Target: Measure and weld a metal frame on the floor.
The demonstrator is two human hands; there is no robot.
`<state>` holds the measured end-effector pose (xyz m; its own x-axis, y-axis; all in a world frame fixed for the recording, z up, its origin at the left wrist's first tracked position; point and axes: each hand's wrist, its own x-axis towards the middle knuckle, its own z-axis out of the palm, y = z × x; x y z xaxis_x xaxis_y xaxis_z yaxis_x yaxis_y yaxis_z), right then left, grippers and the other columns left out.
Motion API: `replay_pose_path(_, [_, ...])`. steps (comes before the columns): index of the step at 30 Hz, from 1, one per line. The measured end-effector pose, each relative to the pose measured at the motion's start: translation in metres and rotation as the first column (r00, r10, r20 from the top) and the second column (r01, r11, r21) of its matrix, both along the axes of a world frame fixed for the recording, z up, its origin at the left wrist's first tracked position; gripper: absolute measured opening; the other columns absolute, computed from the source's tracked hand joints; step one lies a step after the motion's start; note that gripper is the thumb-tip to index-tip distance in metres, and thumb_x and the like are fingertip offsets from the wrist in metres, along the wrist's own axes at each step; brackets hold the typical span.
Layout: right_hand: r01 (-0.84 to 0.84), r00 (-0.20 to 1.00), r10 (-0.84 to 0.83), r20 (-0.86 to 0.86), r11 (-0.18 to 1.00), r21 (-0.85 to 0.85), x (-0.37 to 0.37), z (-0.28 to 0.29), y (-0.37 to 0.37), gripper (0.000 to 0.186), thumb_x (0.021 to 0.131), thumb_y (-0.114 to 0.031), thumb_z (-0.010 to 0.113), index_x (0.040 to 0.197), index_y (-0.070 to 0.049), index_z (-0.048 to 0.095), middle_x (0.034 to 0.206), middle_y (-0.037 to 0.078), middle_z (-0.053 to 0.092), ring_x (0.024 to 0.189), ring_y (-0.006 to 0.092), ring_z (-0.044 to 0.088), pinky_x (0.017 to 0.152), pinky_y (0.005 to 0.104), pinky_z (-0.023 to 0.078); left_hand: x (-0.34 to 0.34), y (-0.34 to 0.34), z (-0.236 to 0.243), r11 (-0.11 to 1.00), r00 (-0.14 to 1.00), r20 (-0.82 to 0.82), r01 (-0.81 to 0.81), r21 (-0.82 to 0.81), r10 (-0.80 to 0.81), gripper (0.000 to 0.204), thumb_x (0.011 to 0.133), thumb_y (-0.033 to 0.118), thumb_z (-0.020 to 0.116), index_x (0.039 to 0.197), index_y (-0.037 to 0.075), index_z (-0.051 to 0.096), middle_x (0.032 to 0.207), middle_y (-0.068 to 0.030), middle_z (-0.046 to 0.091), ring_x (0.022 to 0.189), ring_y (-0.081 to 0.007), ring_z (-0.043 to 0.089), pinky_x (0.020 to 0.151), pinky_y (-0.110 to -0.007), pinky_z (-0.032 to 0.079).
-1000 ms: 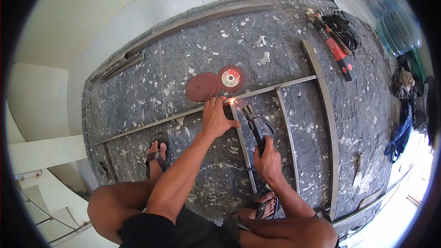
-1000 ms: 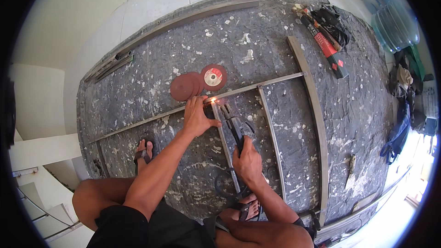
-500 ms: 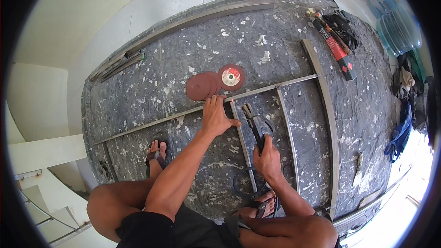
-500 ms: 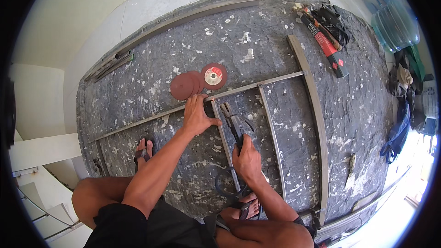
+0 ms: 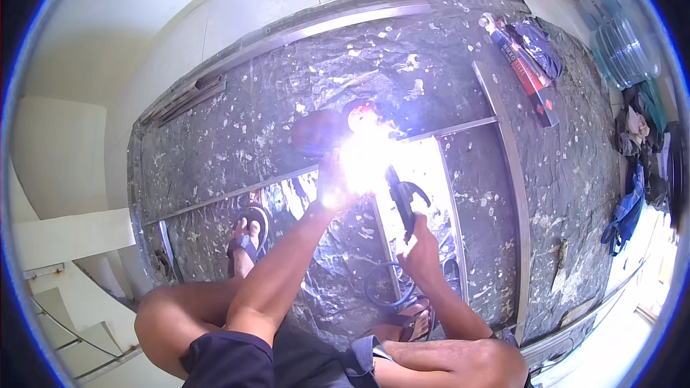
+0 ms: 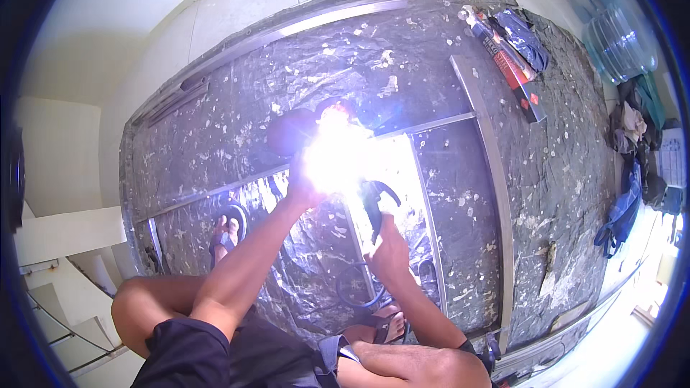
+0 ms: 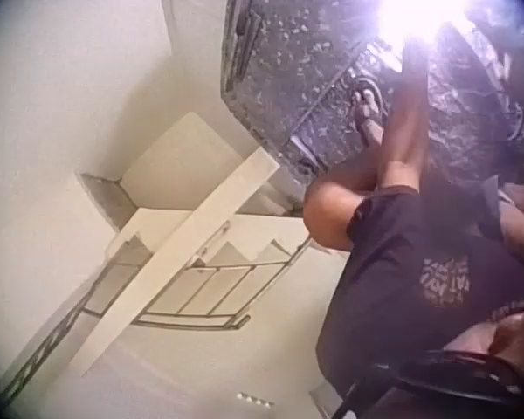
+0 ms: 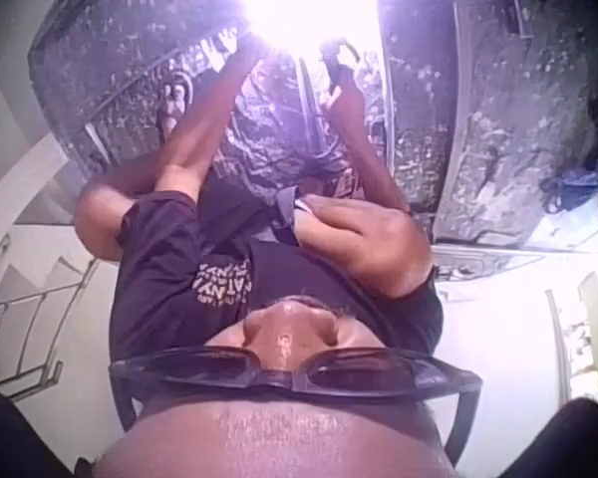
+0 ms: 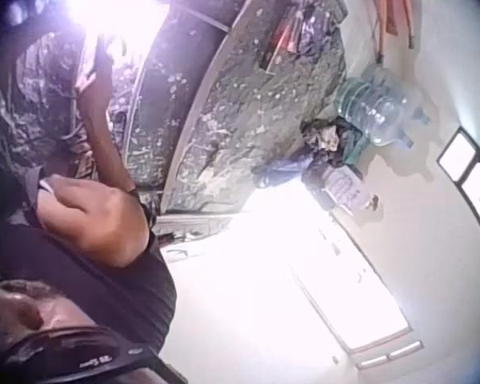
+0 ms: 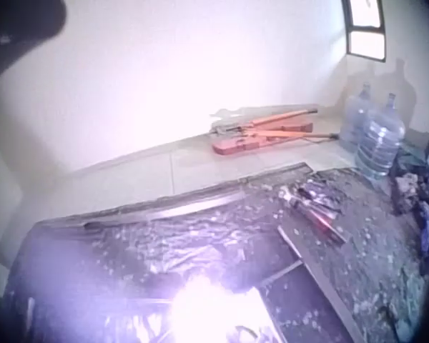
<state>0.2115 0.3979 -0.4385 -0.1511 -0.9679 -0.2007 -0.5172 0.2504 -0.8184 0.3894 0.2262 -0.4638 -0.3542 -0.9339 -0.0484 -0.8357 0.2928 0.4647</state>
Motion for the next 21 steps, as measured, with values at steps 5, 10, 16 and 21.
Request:
replay_pose_path(5, [0.119,0.991,-0.112,-0.073,0.986,0.114,0.006,-0.008,-0.001,0.047,0.091,-0.015,0.064,0.131,-0.002,0.043,0.096,0.034,0.065,0.081,0.0519,0.065,0.068,0.0576,0.053,0.004,-0.003,-0.007,0.999,1.000,0.003,0.029,-0.019,-0.029,0.101,0.048,0.051,0.093,0.124,-0.001,0.054,0.117,-0.0155,0.058,0.113,-0.0345,0.053,0.099,-0.045,0.044])
replay_pose_path(10, [0.086,0.995,-0.080,-0.058,0.992,0.096,0.005,-0.014,0.000,0.048,0.091,-0.015,0.064,0.131,-0.001,0.043,0.094,0.034,0.065,0.080,0.0522,0.064,0.068,0.0583,0.052,0.001,-0.001,-0.005,1.000,1.000,0.015,0.007,-0.017,-0.006,0.112,0.042,0.061,0.090,0.127,-0.003,0.053,0.116,-0.0171,0.057,0.113,-0.0362,0.053,0.100,-0.046,0.043])
replay_pose_path(16, [0.074,0.996,-0.070,-0.047,0.993,0.089,0.006,-0.006,-0.004,0.047,0.090,-0.012,0.063,0.130,0.000,0.042,0.092,0.034,0.064,0.078,0.0526,0.064,0.067,0.0587,0.051,0.004,-0.002,-0.005,0.999,1.000,0.010,0.016,-0.029,-0.016,0.113,0.042,0.064,0.089,0.126,-0.004,0.054,0.118,-0.0186,0.057,0.115,-0.0371,0.053,0.101,-0.046,0.043])
replay_pose_path(21, [0.085,0.995,-0.080,-0.057,0.993,0.079,0.006,-0.006,-0.005,0.045,0.089,-0.012,0.063,0.128,0.000,0.043,0.091,0.034,0.064,0.077,0.0524,0.064,0.066,0.0585,0.051,0.002,0.000,-0.007,0.999,1.000,0.004,0.017,-0.034,-0.017,0.114,0.042,0.065,0.089,0.125,-0.004,0.054,0.117,-0.0192,0.057,0.115,-0.0373,0.053,0.101,-0.046,0.043])
